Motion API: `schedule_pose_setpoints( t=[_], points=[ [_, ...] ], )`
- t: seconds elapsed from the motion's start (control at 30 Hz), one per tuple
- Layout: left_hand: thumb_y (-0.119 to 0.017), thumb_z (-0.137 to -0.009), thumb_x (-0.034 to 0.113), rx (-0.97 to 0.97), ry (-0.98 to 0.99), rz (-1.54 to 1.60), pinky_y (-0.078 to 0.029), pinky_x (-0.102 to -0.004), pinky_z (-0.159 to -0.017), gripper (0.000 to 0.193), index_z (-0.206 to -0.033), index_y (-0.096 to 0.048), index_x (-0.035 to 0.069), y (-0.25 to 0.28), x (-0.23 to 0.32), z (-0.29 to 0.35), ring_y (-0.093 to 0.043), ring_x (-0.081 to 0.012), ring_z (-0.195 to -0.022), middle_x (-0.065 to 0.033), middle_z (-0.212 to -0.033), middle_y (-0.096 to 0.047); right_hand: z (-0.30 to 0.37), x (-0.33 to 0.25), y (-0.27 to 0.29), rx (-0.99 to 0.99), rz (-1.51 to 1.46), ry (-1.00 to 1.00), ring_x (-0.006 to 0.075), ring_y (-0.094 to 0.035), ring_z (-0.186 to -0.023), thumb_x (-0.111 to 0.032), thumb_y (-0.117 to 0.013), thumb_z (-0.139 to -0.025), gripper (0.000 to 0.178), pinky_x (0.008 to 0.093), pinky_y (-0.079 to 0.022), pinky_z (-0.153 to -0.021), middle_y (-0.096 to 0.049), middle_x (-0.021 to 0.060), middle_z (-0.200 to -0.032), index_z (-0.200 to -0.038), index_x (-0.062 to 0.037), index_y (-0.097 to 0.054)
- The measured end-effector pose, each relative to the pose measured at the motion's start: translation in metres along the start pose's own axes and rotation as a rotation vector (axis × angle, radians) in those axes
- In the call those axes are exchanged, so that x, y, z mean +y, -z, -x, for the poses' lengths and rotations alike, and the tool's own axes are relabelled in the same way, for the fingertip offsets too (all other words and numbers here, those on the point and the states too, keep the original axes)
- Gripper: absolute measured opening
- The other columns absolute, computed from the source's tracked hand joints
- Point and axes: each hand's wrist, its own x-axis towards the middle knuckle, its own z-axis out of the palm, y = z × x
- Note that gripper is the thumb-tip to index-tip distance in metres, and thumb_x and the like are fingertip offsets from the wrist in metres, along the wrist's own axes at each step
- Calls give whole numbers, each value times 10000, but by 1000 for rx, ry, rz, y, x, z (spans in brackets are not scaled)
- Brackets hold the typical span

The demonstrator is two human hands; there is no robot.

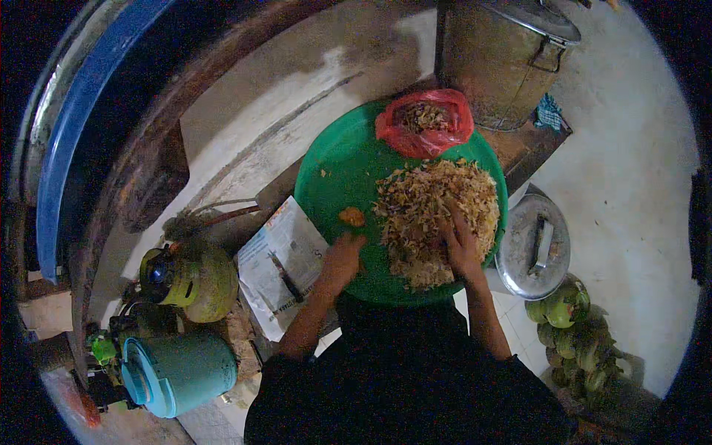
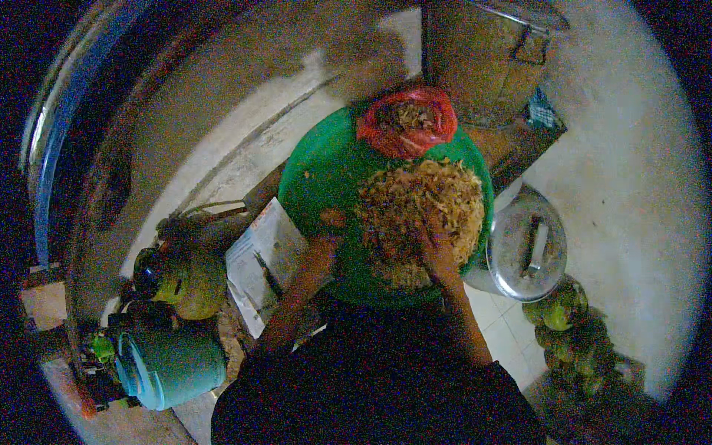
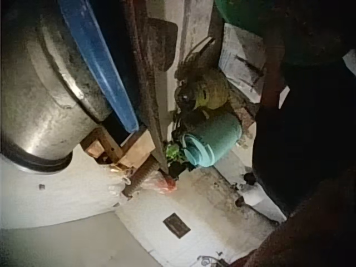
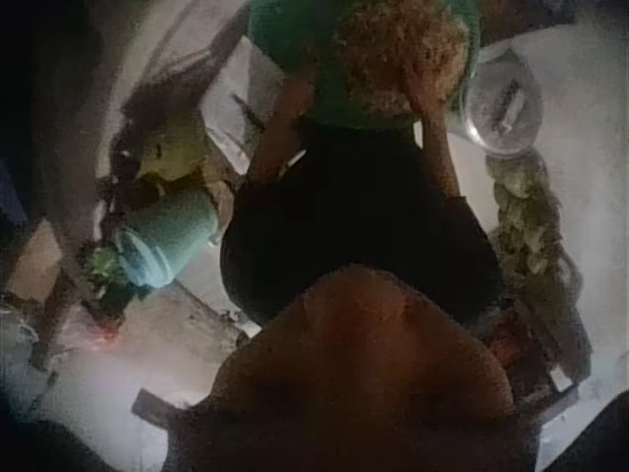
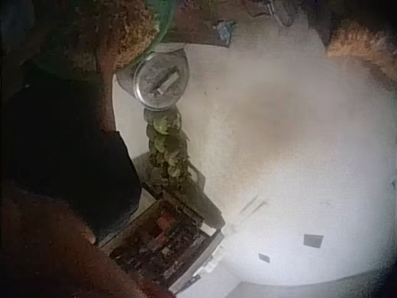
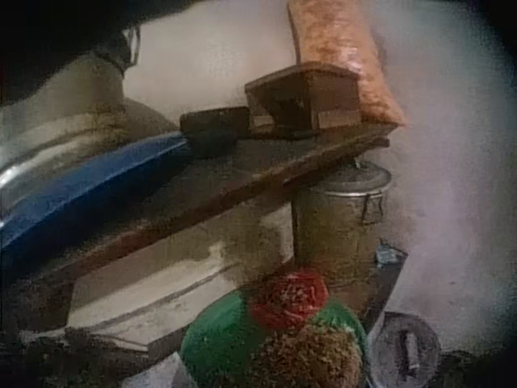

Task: Breaking apart and cleaning oyster mushrooms on a green plate.

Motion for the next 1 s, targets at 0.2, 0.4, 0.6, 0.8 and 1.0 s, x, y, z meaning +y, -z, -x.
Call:
schedule_pose_setpoints(
  t=[0.2,0.4,0.6,0.8,1.0],
  points=[
    [-503,-757,45,-277,-215,63,-477,-451,-734,243,-985,-583,23,-39,-12,14,-567,-362,-887,-212,-936,-559,5,-9,-7,58,-18,98,234,-486,-1045,-277,-444,-920,470,327,-371,-912,-456,144,-1243,-1326,-60,-351],
    [-518,-751,30,-316,-184,419,-478,-441,-712,225,-964,-582,-1,-9,18,-10,-596,-361,-767,-241,-868,-595,22,-18,-1,-46,94,24,278,-399,-1204,-289,-430,-920,479,347,-294,-999,-423,190,-1290,-1301,-6,-359],
    [-516,-807,81,-146,-85,494,-467,-427,-639,186,-962,-571,-7,12,70,-24,-594,-327,-668,-215,-816,-594,31,-32,-8,-325,-55,-207,216,-569,-901,-312,-433,-916,487,309,-469,-757,-529,158,-1150,-1287,-3,-375],
    [-571,-778,78,-62,-58,560,-477,-404,-659,136,-888,-551,0,-34,36,-14,-584,-309,-735,-174,-793,-558,21,52,10,77,3,150,108,-512,-602,-299,-406,-930,472,253,-434,-560,-589,58,-814,-1328,-55,-337],
    [-646,-721,94,121,-188,599,-479,-402,-703,286,-982,-565,10,-82,65,0,-579,-332,-779,-161,-963,-543,18,35,10,70,-107,-58,74,-439,-529,-272,-425,-931,462,223,-389,-502,-434,-10,-621,-1338,-75,-329]
  ],
)
